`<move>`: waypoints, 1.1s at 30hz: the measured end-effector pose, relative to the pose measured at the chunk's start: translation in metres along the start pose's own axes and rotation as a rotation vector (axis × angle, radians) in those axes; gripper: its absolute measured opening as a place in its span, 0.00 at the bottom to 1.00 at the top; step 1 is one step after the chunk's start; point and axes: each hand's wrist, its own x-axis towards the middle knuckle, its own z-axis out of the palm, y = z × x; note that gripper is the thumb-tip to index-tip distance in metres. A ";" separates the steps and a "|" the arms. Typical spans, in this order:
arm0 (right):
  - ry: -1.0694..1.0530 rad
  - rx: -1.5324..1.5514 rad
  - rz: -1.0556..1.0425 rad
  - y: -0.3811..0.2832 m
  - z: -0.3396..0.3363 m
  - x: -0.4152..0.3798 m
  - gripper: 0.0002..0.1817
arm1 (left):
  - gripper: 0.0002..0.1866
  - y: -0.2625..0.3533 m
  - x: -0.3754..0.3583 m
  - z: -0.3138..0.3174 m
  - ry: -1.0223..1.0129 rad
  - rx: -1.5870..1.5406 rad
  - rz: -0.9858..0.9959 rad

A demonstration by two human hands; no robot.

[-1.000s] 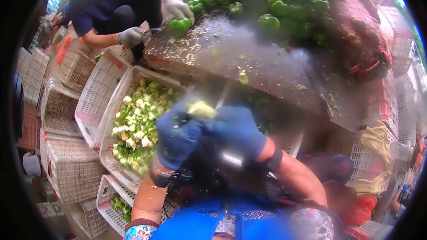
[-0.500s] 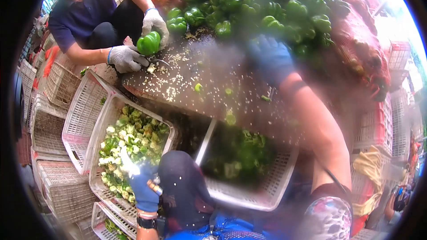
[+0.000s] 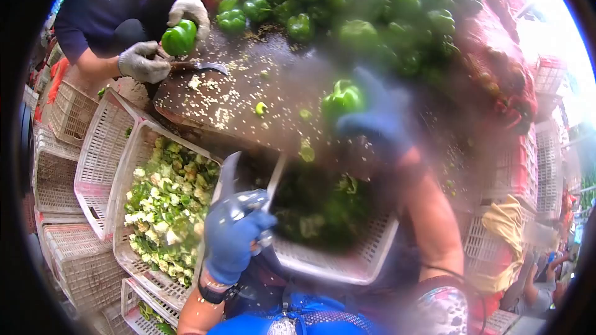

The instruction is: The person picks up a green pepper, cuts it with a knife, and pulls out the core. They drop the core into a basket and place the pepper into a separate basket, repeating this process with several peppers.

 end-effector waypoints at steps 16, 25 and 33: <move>0.349 0.680 -0.037 -0.108 0.041 -0.216 0.54 | 0.13 -0.090 -0.081 0.067 -0.269 0.457 0.308; 0.190 0.941 -0.095 -0.105 0.016 -0.247 0.45 | 0.34 -0.068 -0.094 0.045 -0.316 0.193 0.257; 0.129 0.761 0.228 -0.104 0.028 -0.282 0.46 | 0.44 -0.065 -0.088 0.048 -0.363 0.619 0.743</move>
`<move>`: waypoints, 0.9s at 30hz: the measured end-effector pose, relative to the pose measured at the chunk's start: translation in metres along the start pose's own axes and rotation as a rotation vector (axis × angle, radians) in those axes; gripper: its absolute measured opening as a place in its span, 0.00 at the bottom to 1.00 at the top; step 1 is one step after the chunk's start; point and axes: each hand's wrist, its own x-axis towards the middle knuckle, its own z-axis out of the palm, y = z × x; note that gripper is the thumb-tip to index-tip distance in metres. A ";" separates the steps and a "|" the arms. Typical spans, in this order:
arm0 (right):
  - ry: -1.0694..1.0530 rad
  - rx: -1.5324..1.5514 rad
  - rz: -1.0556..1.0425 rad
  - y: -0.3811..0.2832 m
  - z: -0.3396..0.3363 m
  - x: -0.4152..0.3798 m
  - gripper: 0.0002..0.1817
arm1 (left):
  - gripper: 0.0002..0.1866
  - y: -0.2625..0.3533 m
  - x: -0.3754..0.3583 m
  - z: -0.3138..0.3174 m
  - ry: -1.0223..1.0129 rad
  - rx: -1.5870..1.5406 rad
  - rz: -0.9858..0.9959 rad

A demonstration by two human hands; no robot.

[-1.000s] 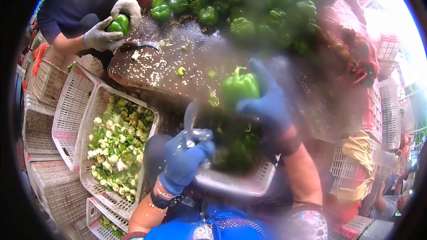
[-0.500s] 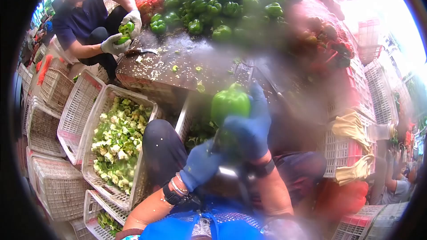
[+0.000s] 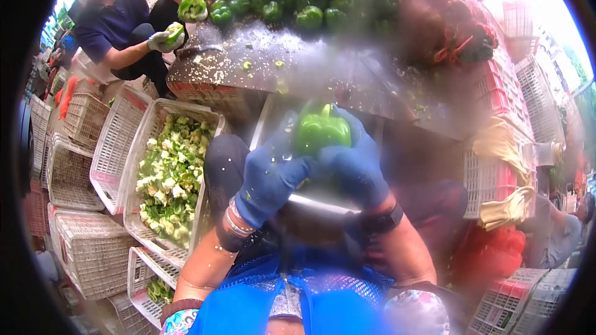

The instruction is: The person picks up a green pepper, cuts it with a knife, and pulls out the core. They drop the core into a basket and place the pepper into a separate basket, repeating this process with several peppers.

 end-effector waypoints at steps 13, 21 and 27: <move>0.020 -0.229 0.131 0.010 -0.049 -0.016 0.45 | 0.16 -0.048 0.023 0.028 0.152 0.313 0.090; -0.051 -0.245 0.009 0.045 -0.079 0.026 0.55 | 0.11 -0.101 0.024 0.004 0.191 -0.358 -0.516; 0.018 -0.248 -0.111 0.064 -0.024 0.037 0.41 | 0.16 -0.069 0.001 0.015 -0.107 0.328 0.055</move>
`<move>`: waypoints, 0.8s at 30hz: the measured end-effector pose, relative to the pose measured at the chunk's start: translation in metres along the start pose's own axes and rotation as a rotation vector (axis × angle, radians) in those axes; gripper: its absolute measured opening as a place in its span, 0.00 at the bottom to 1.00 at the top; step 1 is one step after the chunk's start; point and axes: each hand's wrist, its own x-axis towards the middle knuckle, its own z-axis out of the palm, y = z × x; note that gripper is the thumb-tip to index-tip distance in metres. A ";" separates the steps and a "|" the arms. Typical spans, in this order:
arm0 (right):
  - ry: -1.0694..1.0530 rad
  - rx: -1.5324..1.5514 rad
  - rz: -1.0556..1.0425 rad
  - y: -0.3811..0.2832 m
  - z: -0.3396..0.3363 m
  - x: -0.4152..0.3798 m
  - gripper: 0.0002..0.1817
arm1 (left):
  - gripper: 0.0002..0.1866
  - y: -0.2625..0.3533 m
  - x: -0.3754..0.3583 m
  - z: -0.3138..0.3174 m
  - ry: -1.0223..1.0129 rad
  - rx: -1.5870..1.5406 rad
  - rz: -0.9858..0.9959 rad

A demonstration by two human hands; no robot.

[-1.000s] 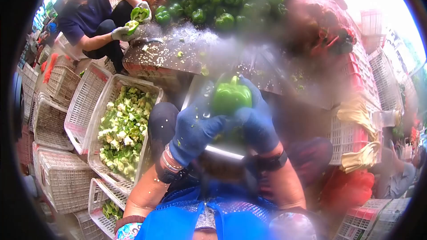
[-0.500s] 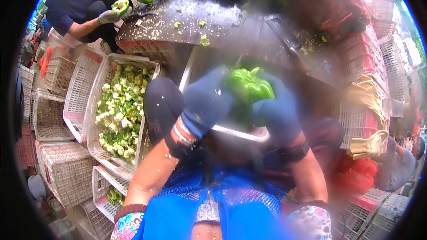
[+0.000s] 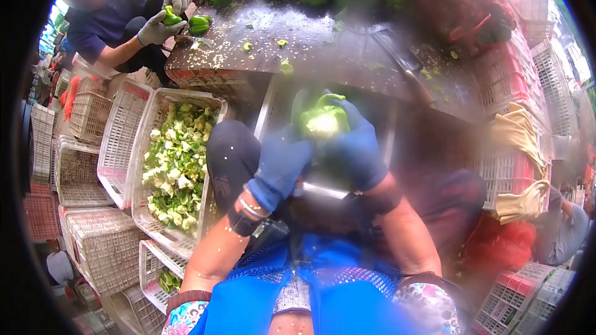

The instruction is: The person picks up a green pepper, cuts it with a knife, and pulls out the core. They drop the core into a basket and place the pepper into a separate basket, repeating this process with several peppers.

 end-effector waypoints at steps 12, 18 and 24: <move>-0.132 -0.393 -0.253 -0.007 0.012 -0.023 0.25 | 0.06 0.046 0.016 -0.041 -0.012 -0.339 -0.261; -0.171 -0.231 -0.148 0.029 0.008 -0.017 0.21 | 0.04 0.037 -0.003 -0.025 0.216 -0.115 0.066; -0.331 -0.221 -0.042 0.057 0.016 -0.016 0.16 | 0.04 0.059 -0.007 -0.004 0.190 -0.145 0.316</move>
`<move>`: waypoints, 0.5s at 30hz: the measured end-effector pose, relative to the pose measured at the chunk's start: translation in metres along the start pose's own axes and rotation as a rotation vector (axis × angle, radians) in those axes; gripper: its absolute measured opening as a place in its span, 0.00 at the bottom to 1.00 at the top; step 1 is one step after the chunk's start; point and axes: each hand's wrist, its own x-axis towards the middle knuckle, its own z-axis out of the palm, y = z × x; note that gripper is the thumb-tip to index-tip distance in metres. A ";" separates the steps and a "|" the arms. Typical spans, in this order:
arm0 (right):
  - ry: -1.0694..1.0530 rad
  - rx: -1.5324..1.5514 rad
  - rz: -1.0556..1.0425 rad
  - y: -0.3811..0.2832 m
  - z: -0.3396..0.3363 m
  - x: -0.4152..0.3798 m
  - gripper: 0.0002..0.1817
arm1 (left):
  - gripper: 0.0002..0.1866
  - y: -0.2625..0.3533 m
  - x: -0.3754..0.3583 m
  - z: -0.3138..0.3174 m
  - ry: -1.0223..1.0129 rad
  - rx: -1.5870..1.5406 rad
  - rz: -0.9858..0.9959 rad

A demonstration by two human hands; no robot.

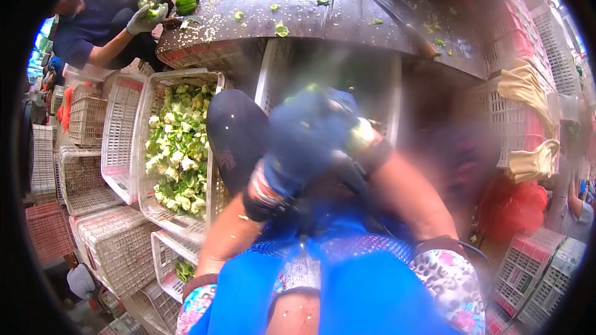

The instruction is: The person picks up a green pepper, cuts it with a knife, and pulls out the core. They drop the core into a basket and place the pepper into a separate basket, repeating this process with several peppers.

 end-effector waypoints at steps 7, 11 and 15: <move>0.244 0.139 0.280 -0.003 -0.060 0.026 0.37 | 0.11 -0.003 -0.004 -0.130 0.438 -0.363 -0.978; 0.214 -0.524 0.184 -0.056 -0.094 0.041 0.45 | 0.17 -0.059 -0.080 -0.237 0.666 0.054 -1.090; 0.471 -0.503 0.064 -0.027 -0.127 0.097 0.41 | 0.19 -0.043 -0.073 -0.232 0.826 0.074 -1.119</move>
